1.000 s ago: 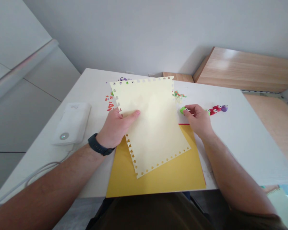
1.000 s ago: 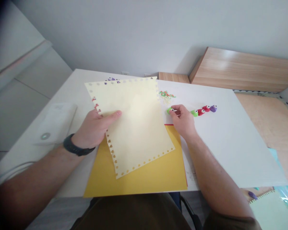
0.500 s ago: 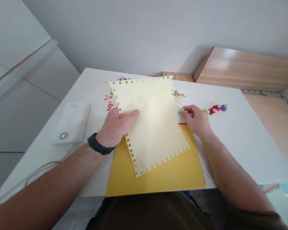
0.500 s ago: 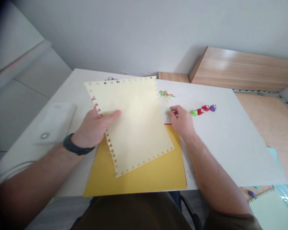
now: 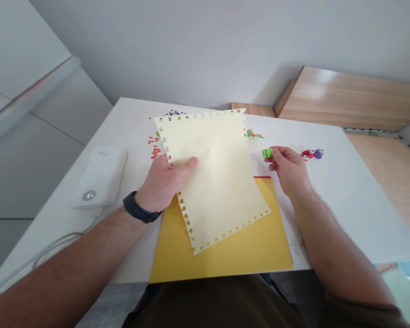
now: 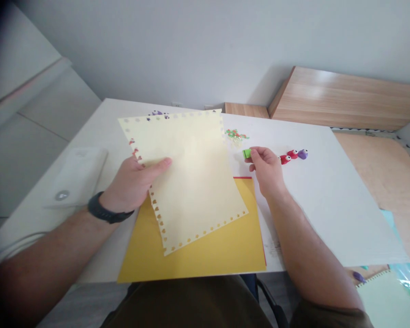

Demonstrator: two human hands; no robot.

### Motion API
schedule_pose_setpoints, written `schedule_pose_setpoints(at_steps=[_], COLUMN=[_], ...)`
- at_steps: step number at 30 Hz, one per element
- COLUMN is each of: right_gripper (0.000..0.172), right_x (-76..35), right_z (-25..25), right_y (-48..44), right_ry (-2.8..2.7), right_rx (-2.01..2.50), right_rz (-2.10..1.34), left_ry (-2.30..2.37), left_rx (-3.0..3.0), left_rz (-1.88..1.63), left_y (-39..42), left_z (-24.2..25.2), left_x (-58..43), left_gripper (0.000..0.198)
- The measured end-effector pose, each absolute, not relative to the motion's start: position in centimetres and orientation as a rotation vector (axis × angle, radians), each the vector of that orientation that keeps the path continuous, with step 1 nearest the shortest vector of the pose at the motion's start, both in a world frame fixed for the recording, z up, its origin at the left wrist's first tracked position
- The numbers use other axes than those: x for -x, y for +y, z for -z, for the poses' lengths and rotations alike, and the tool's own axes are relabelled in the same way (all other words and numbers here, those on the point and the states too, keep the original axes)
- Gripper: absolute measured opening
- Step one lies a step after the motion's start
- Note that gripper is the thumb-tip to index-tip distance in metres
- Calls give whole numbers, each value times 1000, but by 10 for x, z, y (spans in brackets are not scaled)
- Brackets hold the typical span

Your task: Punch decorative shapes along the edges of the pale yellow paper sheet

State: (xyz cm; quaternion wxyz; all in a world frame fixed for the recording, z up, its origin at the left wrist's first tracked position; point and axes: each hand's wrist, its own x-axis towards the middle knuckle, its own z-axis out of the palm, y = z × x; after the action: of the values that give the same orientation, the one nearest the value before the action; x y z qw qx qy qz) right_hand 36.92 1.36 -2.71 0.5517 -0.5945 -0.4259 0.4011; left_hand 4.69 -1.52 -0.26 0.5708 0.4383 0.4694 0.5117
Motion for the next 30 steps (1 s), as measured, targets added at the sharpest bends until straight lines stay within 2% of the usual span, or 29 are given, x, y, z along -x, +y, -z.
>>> schedule_pose_setpoints(at_steps=[7,14,18,22,30], right_gripper=[32,18,17,23,37], right_x=[-364,-361,-359,-359,-363], right_z=[12,6,3,1,12], right_y=[7,3,1,0,6], right_ry=[-966,-975,-943,-972,-916], right_rx=[1287,1245,1208,1228,1244], right_rz=[-1164,-1263,-1307,-1297,-1098], left_ry=[1104,1089,1090,1110,1223], left_rx=[-1000,-991,-1000,-1008,-1045], left_rz=[-1185,-1189,-1188,-1202,-1199], left_y=[-16,-16,-16,-16,-15], left_z=[0,1,0,-2,-8], left_x=[-47,-46,-47,-48,-45], left_gripper=[48,49,50,52,42])
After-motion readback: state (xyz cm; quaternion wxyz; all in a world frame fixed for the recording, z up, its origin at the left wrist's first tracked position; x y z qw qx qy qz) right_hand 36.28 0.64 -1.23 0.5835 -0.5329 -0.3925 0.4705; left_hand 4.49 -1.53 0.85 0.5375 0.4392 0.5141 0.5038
